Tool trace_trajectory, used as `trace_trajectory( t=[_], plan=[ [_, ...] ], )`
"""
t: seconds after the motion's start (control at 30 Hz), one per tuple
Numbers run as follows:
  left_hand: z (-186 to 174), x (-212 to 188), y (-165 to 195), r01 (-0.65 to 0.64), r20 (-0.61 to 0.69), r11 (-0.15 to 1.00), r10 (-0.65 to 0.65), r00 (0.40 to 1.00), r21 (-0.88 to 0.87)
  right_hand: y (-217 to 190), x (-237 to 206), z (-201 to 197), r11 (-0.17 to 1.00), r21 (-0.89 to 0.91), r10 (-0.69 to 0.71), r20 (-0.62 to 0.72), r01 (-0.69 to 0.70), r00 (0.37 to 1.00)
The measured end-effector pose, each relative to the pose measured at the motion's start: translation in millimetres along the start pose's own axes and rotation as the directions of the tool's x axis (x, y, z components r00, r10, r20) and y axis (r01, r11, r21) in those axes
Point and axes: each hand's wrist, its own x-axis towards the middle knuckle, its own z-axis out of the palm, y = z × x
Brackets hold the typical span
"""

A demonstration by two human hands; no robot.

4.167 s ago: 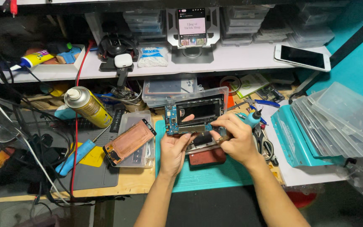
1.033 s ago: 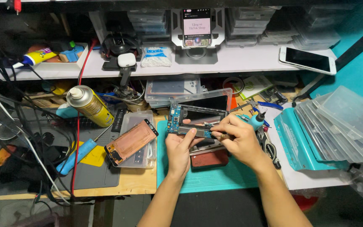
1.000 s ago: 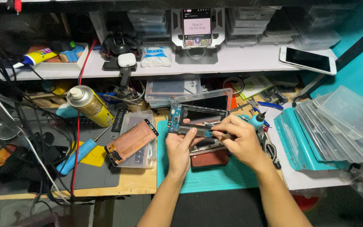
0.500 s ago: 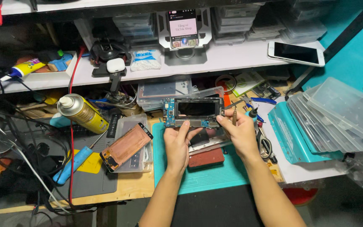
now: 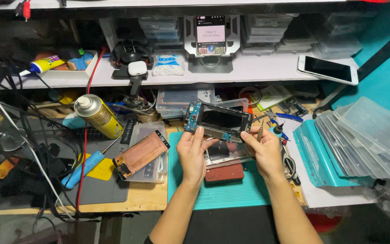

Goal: The person disassembles a smartphone at a repair bench. They pry off the back cover, place it in a plastic tray, then lift out the midframe and work around the exposed internals, using a small pry tool and tweezers to separate and reposition components while holding the frame.

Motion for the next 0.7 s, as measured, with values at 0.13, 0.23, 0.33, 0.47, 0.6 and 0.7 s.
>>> trace_trajectory(
  t=[0.13, 0.23, 0.33, 0.47, 0.6, 0.7],
  plan=[
    [2.9, -3.3, 5.0, 0.048, 0.037, 0.997, -0.046, 0.998, -0.062, 2.6, -0.1, 3.5, 0.997, 0.077, -0.032, -0.010, 0.032, 0.999],
    [5.7, -4.8, 6.6, 0.141, 0.081, 0.990, -0.138, 0.987, -0.027, 1.3, -0.4, 5.1, 0.993, 0.118, -0.034, 0.011, 0.032, 0.999],
    [6.2, -6.8, 2.4, 0.162, 0.081, 0.987, -0.161, 0.984, -0.005, -2.0, 1.5, 9.8, 0.990, 0.143, -0.013, 0.025, 0.009, 1.000],
    [3.6, -5.7, -4.6, 0.094, 0.027, 0.995, -0.093, 0.995, -0.037, -3.7, 1.7, 16.5, 0.981, 0.193, 0.016, 0.028, -0.021, 0.999],
    [0.8, -5.4, -8.7, 0.034, -0.005, 0.998, -0.034, 0.999, -0.053, -0.3, 2.2, 20.4, 0.984, 0.173, 0.047, 0.036, -0.052, 0.998],
    [-0.1, -5.8, -8.9, 0.027, -0.016, 0.998, -0.028, 0.999, -0.052, 3.9, 3.6, 22.7, 0.987, 0.158, 0.035, 0.027, -0.039, 0.999]
  ],
)
